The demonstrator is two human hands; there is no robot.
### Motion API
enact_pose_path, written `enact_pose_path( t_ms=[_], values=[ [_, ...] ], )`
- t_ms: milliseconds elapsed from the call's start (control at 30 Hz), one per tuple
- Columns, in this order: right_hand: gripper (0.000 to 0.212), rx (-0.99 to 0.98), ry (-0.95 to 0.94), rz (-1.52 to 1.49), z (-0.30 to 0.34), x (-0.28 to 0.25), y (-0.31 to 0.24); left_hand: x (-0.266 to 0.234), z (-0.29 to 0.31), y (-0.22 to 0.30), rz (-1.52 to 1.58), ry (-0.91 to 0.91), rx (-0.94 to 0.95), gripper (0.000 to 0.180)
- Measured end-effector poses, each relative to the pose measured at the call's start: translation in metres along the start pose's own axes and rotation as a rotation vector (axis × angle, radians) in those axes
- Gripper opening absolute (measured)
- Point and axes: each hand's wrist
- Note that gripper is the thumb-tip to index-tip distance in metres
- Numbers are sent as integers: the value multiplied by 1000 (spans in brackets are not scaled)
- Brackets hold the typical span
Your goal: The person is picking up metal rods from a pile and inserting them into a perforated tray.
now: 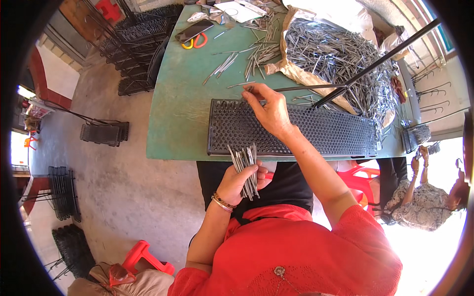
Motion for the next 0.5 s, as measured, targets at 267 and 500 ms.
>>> enact_pose_path(
  t_ms=[267,500],
  values=[
    [24,-74,51,41,4,6,7,2,0,1,118,-38,-23,23],
    [26,-391,25,313,7,5,8,6,1,4,77,7,-39,27]
  ],
)
Point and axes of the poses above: each hand's wrist, its own z-axis away from the middle knuckle, its own x-axis out of the palm, y = z × x, and after that the axes turned 3 degrees about z, right-handed
